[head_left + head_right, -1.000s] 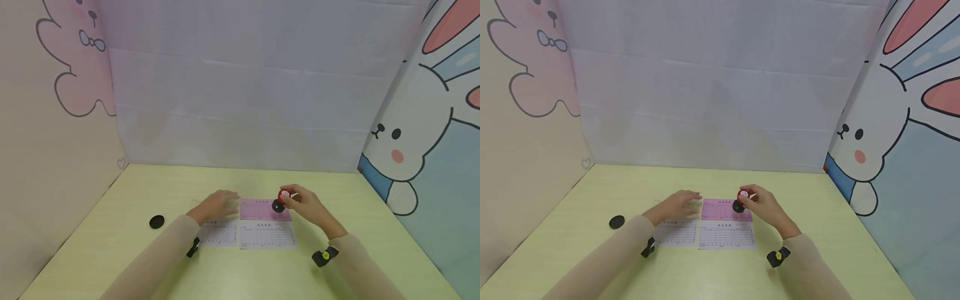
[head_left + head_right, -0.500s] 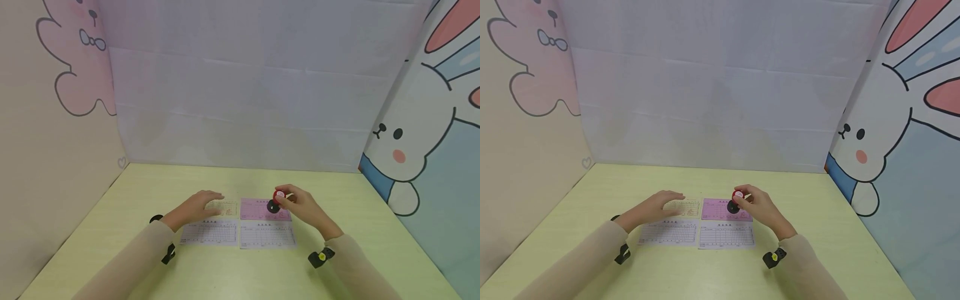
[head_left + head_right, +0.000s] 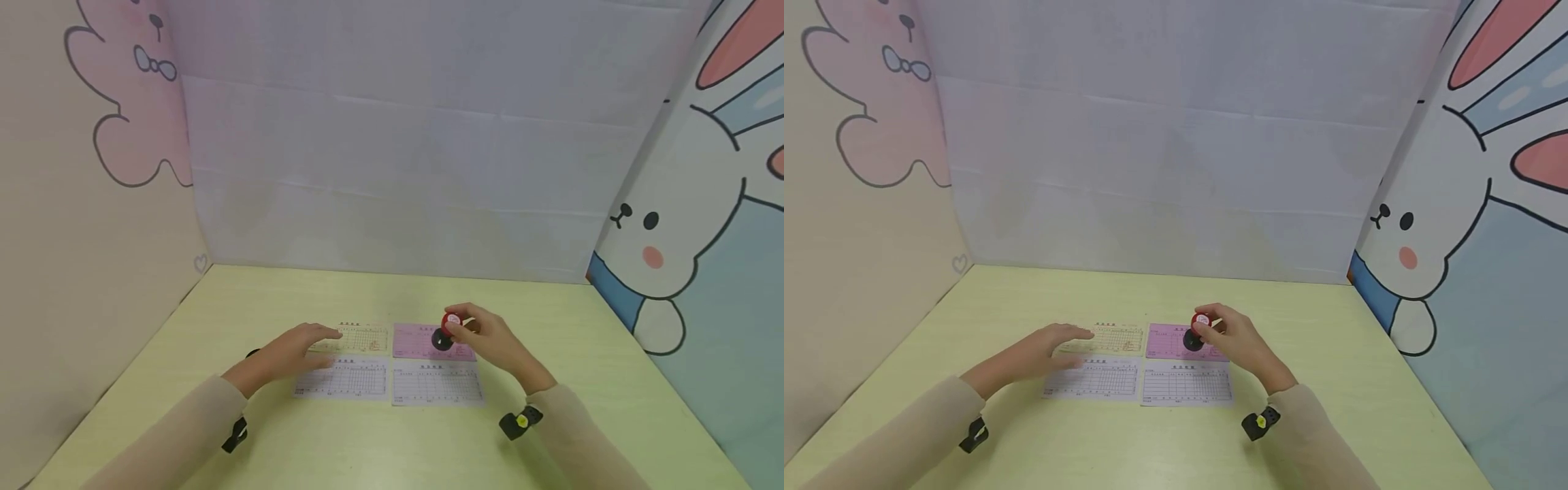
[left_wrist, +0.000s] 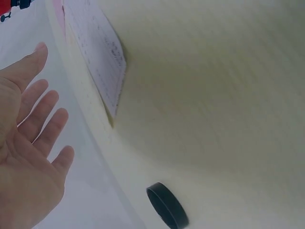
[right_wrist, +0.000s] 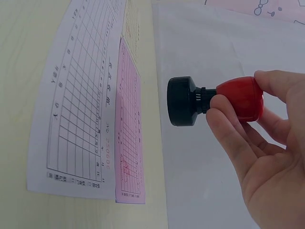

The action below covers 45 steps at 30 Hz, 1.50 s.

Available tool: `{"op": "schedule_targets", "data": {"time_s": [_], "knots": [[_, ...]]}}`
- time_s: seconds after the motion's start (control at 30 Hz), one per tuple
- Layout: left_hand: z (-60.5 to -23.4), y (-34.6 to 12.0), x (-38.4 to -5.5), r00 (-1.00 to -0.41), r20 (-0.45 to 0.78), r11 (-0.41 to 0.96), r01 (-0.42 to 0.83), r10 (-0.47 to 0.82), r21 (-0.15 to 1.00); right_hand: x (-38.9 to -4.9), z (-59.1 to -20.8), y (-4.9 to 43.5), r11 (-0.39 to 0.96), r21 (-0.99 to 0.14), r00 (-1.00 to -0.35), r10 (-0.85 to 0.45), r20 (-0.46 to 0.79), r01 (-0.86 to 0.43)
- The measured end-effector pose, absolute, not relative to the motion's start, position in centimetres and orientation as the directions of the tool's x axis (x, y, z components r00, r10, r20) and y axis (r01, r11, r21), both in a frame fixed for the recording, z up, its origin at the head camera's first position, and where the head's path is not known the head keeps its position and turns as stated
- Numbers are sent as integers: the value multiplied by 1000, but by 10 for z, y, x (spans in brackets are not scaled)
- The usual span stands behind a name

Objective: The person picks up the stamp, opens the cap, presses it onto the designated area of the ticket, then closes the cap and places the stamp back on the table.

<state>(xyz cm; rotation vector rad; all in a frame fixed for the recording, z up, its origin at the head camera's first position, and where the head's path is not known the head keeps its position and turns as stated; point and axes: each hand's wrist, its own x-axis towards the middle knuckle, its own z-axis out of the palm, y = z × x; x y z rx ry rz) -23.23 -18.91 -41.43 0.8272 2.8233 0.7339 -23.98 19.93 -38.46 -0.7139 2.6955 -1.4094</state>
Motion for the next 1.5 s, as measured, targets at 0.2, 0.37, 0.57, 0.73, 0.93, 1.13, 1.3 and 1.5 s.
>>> {"op": "schedule_targets", "data": {"time_s": [0.2, 0.37, 0.57, 0.73, 0.93, 1.13, 1.3, 1.5], "knots": [[-422, -202, -221, -847, 26, 746, 481, 531, 460, -245, -395, 202, 458, -798, -885, -424, 191, -392], [-431, -213, -214, -840, 51, 751, 509, 540, 422, -242, -396, 198, 438, -816, -886, -426, 182, -379], [-435, -224, -204, -826, 66, 735, 531, 560, 422, -239, -399, 193, 473, -799, -888, -433, 155, -370], [-438, -228, -201, -814, 75, 723, 550, 575, 418, -239, -402, 190, 471, -801, -884, -444, 148, -370], [-442, -229, -198, -812, 89, 729, 561, 577, 392, -238, -403, 182, 418, -839, -869, -481, 120, -347], [-443, -228, -198, -809, 102, 724, 568, 579, 391, -236, -404, 171, 398, -854, -856, -507, 102, -337], [-445, -229, -199, -805, 108, 718, 574, 584, 393, -234, -405, 161, 403, -848, -846, -526, 93, -344], [-447, -230, -201, -811, 107, 722, 566, 576, 398, -231, -407, 145, 400, -839, -829, -549, 103, -369]]}}
